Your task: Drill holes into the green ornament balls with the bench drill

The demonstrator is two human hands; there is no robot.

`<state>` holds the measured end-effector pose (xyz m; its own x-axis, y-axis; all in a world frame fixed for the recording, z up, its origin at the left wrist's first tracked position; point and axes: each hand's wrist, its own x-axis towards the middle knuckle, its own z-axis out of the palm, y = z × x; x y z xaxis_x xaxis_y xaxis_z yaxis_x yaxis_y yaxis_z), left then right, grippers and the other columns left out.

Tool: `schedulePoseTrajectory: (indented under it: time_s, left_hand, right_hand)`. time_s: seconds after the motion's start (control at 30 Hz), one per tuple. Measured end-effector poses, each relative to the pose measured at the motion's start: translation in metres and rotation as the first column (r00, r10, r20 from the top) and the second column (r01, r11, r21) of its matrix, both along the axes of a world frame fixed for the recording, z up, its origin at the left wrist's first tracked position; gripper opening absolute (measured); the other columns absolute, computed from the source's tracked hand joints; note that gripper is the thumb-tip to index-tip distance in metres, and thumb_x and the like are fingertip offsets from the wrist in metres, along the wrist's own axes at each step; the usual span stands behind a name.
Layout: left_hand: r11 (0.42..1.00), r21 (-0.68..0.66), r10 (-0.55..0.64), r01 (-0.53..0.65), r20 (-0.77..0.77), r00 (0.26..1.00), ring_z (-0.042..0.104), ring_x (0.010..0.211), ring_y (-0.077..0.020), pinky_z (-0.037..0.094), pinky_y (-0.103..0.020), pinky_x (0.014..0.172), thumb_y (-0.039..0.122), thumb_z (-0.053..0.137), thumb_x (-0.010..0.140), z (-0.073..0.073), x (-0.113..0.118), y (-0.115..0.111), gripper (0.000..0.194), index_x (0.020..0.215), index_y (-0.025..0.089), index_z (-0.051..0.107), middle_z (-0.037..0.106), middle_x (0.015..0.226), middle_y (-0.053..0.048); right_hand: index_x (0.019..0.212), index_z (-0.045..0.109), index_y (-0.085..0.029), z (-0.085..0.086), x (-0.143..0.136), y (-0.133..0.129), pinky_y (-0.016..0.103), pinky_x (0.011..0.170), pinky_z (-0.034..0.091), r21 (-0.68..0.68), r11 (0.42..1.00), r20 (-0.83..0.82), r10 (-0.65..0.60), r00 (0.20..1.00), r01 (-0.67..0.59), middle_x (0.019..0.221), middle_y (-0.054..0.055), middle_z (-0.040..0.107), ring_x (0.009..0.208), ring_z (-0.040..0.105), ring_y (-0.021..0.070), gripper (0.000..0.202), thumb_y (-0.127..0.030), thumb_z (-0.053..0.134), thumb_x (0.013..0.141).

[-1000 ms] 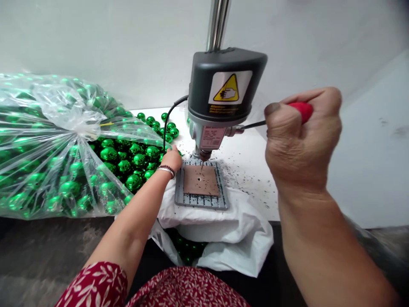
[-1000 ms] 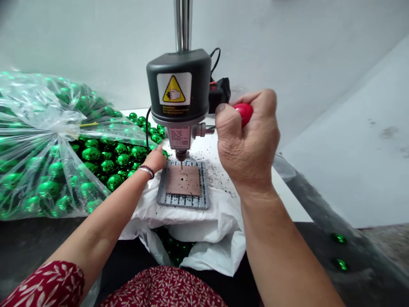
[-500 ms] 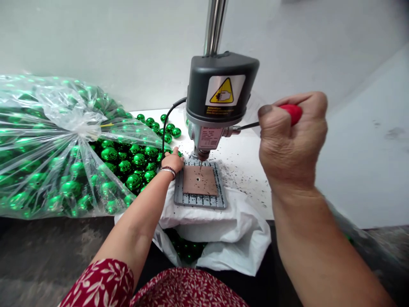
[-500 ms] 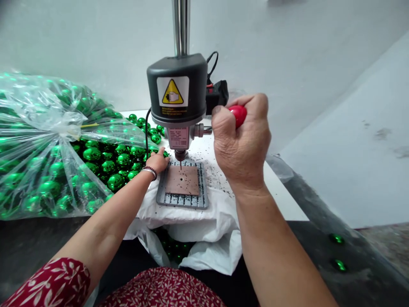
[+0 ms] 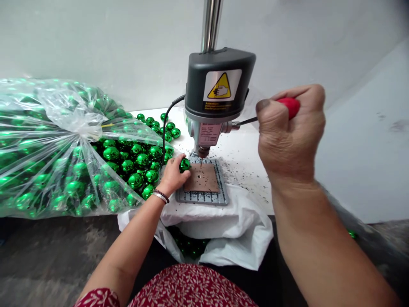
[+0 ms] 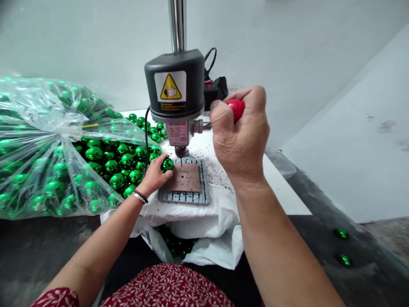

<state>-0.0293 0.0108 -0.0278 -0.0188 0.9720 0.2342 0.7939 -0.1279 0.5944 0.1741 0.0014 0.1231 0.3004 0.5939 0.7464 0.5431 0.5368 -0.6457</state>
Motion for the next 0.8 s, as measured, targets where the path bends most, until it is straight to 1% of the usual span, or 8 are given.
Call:
schedulePoseTrajectory:
  time_s: [0.07,0.2,0.3,0.37,0.53,0.6,0.7,0.8]
  left_hand:
    - [0.998,-0.034,-0.058,0.058,-0.017,0.998,0.054,0.122,-0.0277,0.043,-0.041,0.108,0.021,0.06,0.077,-0.004,-0.001,-0.006,0.061,0.138,0.018,0.049,0.057,0.127,-0.015]
    - [0.99,-0.072,-0.122,0.122,0.017,0.992,0.055,0.122,-0.0279,0.044,-0.042,0.105,0.036,0.055,0.088,-0.003,0.002,-0.01,0.056,0.14,0.017,0.046,0.057,0.13,-0.017]
    - [0.988,-0.076,-0.129,0.137,0.102,0.986,0.054,0.125,-0.0247,0.042,-0.039,0.108,0.037,0.046,0.094,0.002,0.005,-0.009,0.048,0.137,0.016,0.048,0.059,0.132,-0.015]
    - [0.989,-0.098,-0.096,0.115,0.178,0.979,0.055,0.124,-0.0226,0.041,-0.036,0.108,0.036,0.044,0.095,0.006,0.006,-0.009,0.045,0.135,0.016,0.049,0.059,0.134,-0.013]
    - [0.978,-0.204,0.115,-0.047,0.336,0.935,0.061,0.112,-0.0233,0.045,-0.035,0.101,0.041,0.061,0.083,0.01,0.005,-0.006,0.061,0.136,0.015,0.048,0.064,0.127,-0.012]
    - [0.979,-0.202,0.102,-0.026,0.373,0.922,0.063,0.108,-0.0232,0.047,-0.035,0.098,0.041,0.066,0.078,0.009,0.004,-0.005,0.058,0.129,0.015,0.055,0.067,0.12,-0.011]
    - [0.983,-0.176,0.016,0.054,0.371,0.929,0.064,0.102,-0.0226,0.049,-0.035,0.094,0.037,0.069,0.075,0.007,0.004,-0.002,0.048,0.118,0.016,0.063,0.071,0.11,-0.008]
    - [0.982,-0.158,-0.046,0.106,0.344,0.938,0.065,0.103,-0.0226,0.049,-0.035,0.095,0.034,0.073,0.071,0.005,0.004,0.0,0.055,0.122,0.017,0.063,0.071,0.113,-0.008]
  right_hand:
    - [0.089,0.053,-0.015,0.0,0.0,0.0,0.03,0.079,0.052,-0.016,1.0,0.001,0.0,1.0,0.0,0.084,-0.005,0.056,0.075,0.051,0.0027,0.031,-0.046,0.054,0.086]
    - [0.089,0.049,-0.015,0.0,0.0,0.0,0.026,0.076,0.05,-0.025,1.0,-0.008,0.005,1.0,-0.006,0.083,-0.005,0.055,0.074,0.051,0.0016,0.029,-0.043,0.054,0.086]
    - [0.088,0.048,-0.015,-0.001,0.0,0.001,0.023,0.073,0.047,-0.001,1.0,-0.018,0.021,1.0,-0.021,0.081,-0.005,0.053,0.071,0.048,0.0007,0.031,-0.045,0.054,0.085]
    - [0.087,0.048,-0.015,-0.001,0.0,0.001,0.023,0.072,0.046,0.009,1.0,-0.024,0.028,0.999,-0.028,0.08,-0.005,0.052,0.07,0.047,0.0007,0.029,-0.043,0.055,0.086]
    - [0.086,0.047,-0.015,0.0,0.0,0.0,0.024,0.079,0.047,0.008,1.0,-0.015,0.027,1.0,-0.027,0.079,-0.005,0.049,0.073,0.046,0.0014,0.02,-0.033,0.055,0.086]
    - [0.085,0.046,-0.015,0.0,-0.001,0.001,0.024,0.079,0.046,0.009,1.0,-0.013,0.03,0.999,-0.03,0.078,-0.005,0.047,0.072,0.045,0.0011,0.018,-0.03,0.055,0.086]
    - [0.085,0.044,-0.015,0.001,0.0,0.001,0.023,0.077,0.046,0.027,0.999,-0.007,0.04,0.999,-0.04,0.076,-0.005,0.046,0.07,0.044,0.0003,0.02,-0.032,0.054,0.087]
    - [0.085,0.044,-0.015,0.0,0.0,0.001,0.021,0.076,0.047,0.014,1.0,-0.005,0.027,1.0,-0.027,0.077,-0.005,0.046,0.07,0.044,-0.0003,0.025,-0.038,0.054,0.087]
